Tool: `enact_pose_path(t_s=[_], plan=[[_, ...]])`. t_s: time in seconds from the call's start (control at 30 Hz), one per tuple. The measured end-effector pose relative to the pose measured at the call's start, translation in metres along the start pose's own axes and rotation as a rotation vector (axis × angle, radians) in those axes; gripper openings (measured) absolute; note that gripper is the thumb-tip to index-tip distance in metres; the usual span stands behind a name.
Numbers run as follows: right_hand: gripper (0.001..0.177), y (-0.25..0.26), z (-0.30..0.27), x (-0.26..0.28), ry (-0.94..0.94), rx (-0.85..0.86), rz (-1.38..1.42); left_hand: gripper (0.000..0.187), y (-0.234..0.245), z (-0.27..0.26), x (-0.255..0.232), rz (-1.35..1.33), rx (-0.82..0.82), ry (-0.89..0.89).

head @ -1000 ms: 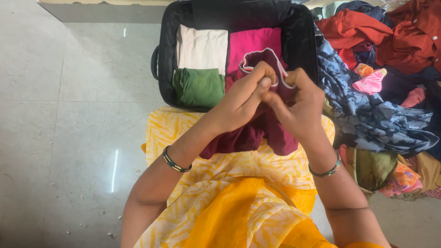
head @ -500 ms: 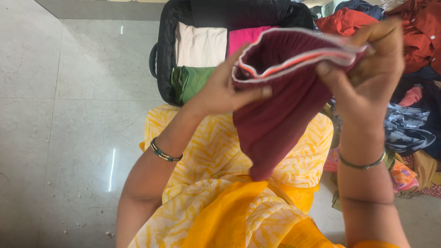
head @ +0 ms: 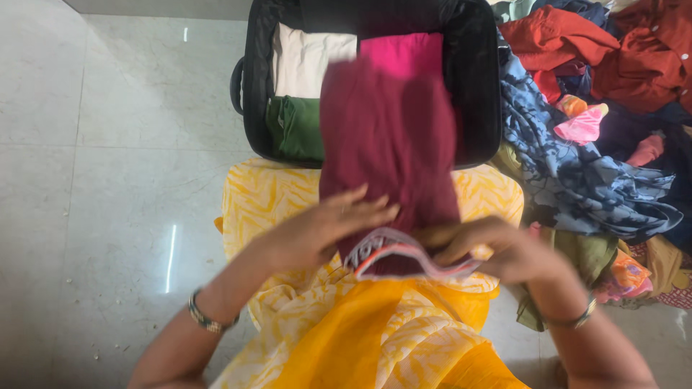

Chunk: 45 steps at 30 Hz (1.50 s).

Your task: The person folds various pieces of clothing and places them neatly into a black suitcase, including shorts, t-shirts, and shirts.

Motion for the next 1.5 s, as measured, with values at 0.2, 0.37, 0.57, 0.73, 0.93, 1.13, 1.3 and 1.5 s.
enact_pose_path(t_s=[0.2,0.37,0.57,0.73,0.93,1.13,1.3,1.5], plan=[[0.033,-0.079,-0.006,-0.064,-0.264,0.127,-0.110,0.067,-0.105,-0.071,0.013,0.020,0.096,0.090],[0.062,-0.062,0.007,-0.058,-0.181,0.002,-0.417,0.062,-0.113,-0.083,0.011,0.151,0.106,0.137],[0.076,-0.066,0.023,-0.089,0.157,-0.024,-0.883,0.065,-0.106,-0.083,0.019,0.239,0.113,0.107],[0.054,-0.054,0.008,-0.167,-0.012,-0.117,-0.359,0.068,-0.099,-0.090,0.041,0.173,-0.057,0.146],[0.035,-0.021,0.046,-0.173,-0.105,-0.571,-0.165,0.037,-0.087,-0.060,0.084,-0.077,-0.680,0.716],[0.082,-0.027,0.063,-0.109,-0.367,-1.016,-0.394,0.090,-0.073,-0.064,0.084,-0.012,-0.928,0.736],[0.103,-0.090,0.091,-0.071,0.123,-0.635,-0.993,0.085,-0.083,-0.068,0.091,-0.126,-0.962,0.756],[0.099,-0.090,0.147,-0.083,-0.194,-0.463,-0.933,0.074,-0.061,-0.054,0.077,-0.235,-0.982,0.627]])
Point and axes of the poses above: each hand's wrist, its own z-axis towards the middle knuckle, its own y-axis out of the back of the hand, x = y × z, the point moved 4 cm from there along z, towards the middle knuckle, and after that the axes turned 10 degrees about -y, right-handed, at the moved point
